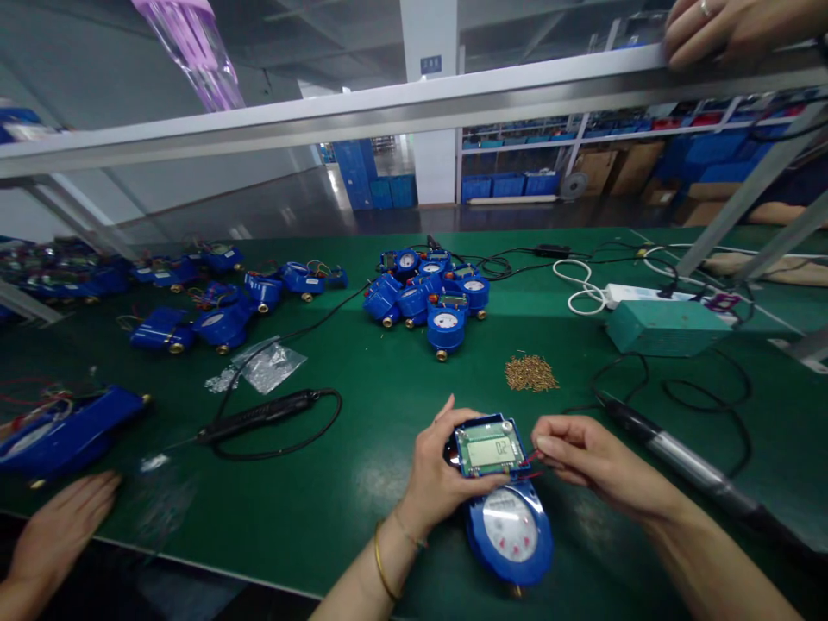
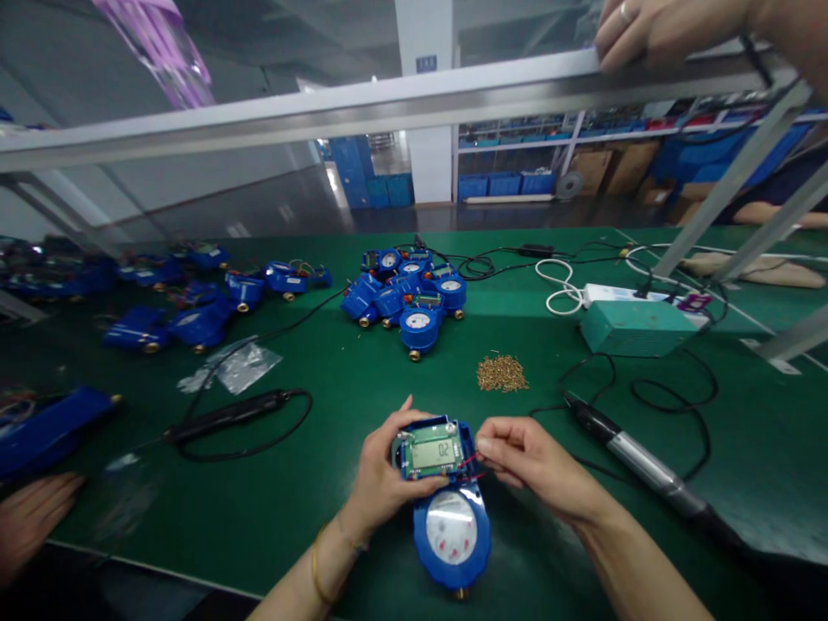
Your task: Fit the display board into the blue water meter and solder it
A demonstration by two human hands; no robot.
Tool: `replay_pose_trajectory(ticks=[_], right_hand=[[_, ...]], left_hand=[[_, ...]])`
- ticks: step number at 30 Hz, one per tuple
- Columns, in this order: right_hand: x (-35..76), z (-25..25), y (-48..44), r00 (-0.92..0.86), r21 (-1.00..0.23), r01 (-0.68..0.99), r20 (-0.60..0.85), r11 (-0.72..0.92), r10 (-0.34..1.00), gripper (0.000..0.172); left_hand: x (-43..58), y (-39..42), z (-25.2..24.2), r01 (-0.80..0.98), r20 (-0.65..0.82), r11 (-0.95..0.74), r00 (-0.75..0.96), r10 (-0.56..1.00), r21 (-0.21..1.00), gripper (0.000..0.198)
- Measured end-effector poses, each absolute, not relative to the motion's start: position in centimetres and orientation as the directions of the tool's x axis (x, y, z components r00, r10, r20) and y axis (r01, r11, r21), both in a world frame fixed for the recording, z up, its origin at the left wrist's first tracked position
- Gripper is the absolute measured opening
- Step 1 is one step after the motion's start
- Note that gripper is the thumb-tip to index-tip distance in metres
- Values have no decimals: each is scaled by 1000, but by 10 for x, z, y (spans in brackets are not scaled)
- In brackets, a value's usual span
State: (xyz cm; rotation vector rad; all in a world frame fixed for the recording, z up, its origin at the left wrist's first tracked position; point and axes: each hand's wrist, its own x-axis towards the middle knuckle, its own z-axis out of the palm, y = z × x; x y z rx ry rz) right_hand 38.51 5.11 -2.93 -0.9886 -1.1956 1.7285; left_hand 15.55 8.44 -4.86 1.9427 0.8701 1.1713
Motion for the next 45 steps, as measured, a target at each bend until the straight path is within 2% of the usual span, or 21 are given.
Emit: replay_pose_trajectory(ticks=[10, 16, 24, 30, 34, 38, 42, 45], right_hand=[[382, -55, 59, -385, -966, -184, -100, -183, 917, 52], [376, -51, 58, -370, -987, -108, -71, -119, 926, 50], [354, -50, 45, -162, -992, 33, 117, 124, 980, 37], [342, -63, 44, 45, -986, 52, 163, 161, 986, 33], [338, -69, 45, 130, -973, 69, 228, 220, 965, 29], [337, -67, 39, 86, -939, 141, 329, 315, 941, 20], [341, -68, 30, 20, -859, 285, 450, 426, 893, 6], [346, -71, 26, -14, -775, 373, 545, 510, 838, 13]], left_hand=[[158, 83, -49, 154, 374, -445, 344, 861, 882, 57], [159, 82, -47, 147, 338, -401, 327, 883, 904, 54], [160, 84, -48, 95, 279, -317, 287, 917, 944, 53], [160, 84, -53, 108, 256, -295, 278, 926, 949, 58], [161, 83, -51, 114, 261, -303, 287, 922, 946, 54], [163, 81, -49, 142, 277, -334, 318, 907, 932, 51], [161, 80, -55, 145, 303, -363, 324, 897, 921, 53], [160, 78, -62, 153, 317, -387, 348, 882, 909, 57]])
